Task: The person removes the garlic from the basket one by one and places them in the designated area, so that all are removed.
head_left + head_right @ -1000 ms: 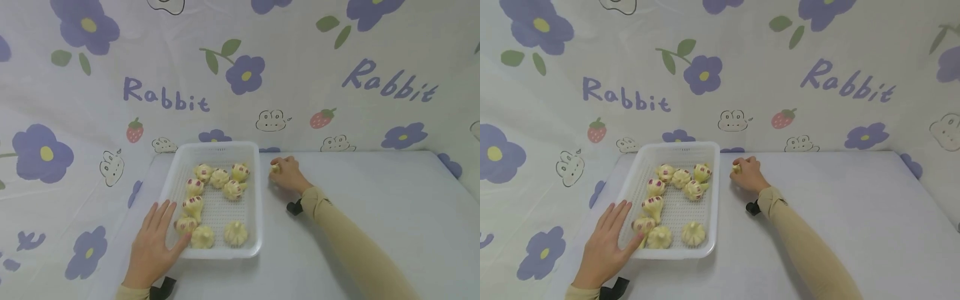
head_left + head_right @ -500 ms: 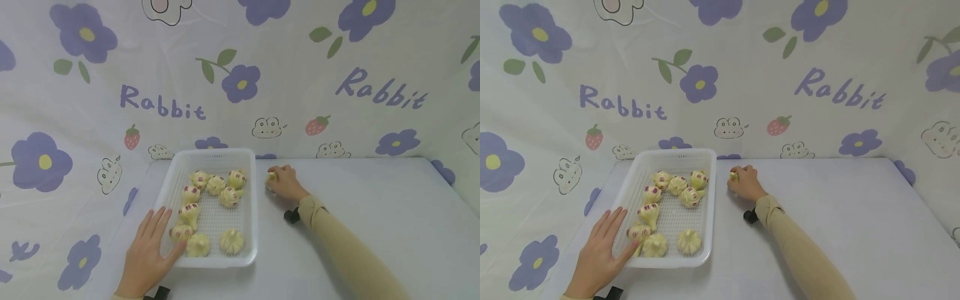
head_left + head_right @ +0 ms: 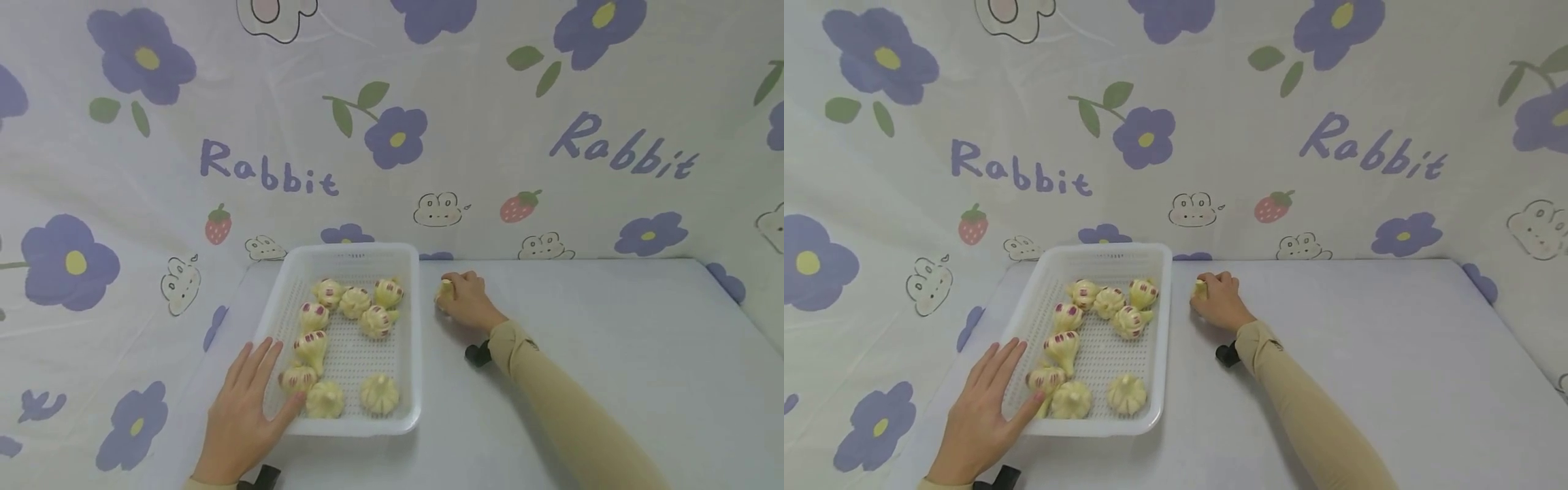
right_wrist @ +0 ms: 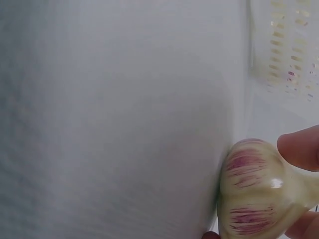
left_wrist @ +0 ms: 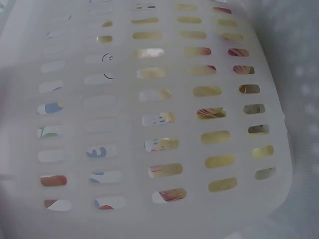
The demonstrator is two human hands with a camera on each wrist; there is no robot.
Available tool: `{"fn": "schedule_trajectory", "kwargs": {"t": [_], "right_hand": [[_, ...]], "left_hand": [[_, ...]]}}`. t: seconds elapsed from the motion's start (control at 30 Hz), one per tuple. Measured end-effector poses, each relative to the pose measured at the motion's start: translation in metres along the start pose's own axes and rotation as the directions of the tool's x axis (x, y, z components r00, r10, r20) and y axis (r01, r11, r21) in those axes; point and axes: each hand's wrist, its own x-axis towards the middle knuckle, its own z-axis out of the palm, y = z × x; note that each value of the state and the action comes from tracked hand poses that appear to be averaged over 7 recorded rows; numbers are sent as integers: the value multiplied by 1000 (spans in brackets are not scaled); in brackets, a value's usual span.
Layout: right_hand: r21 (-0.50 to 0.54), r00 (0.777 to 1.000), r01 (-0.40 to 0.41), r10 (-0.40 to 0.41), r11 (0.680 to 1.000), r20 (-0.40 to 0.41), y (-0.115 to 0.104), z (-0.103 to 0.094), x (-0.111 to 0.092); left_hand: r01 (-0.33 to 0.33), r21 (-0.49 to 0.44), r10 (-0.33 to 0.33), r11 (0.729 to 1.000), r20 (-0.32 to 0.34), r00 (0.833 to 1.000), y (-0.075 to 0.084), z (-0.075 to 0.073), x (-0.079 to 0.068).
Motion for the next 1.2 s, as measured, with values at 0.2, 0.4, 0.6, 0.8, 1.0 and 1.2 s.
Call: {"fn": "schedule_trajectory", "kwargs": {"t": [0.2,0.4,0.6,0.8,1.0,1.2], "right_hand": [[-23,1000,-3,3,1000,-3,1,-1,-1],[-41,999,7,-9,999,-40,-4,-5,-3],[-21,995,48,-50,999,-84,-19,-15,-11],[6,985,125,-124,992,-117,-40,-27,-21],[-4,966,232,-230,973,-116,-70,-37,-39],[-49,928,359,-362,932,-90,-103,-41,-63]], "left_hand": [[-7,4,7,1000,-13,1000,0,1,1],[-10,-6,10,1000,-18,1000,-2,2,1],[-17,-4,17,1000,-18,1000,-3,2,0],[-21,-3,21,1000,-16,1000,-3,1,1],[-23,-7,23,1000,-18,1000,0,-3,2],[-20,-15,20,1000,-12,1000,3,-6,3]]}}
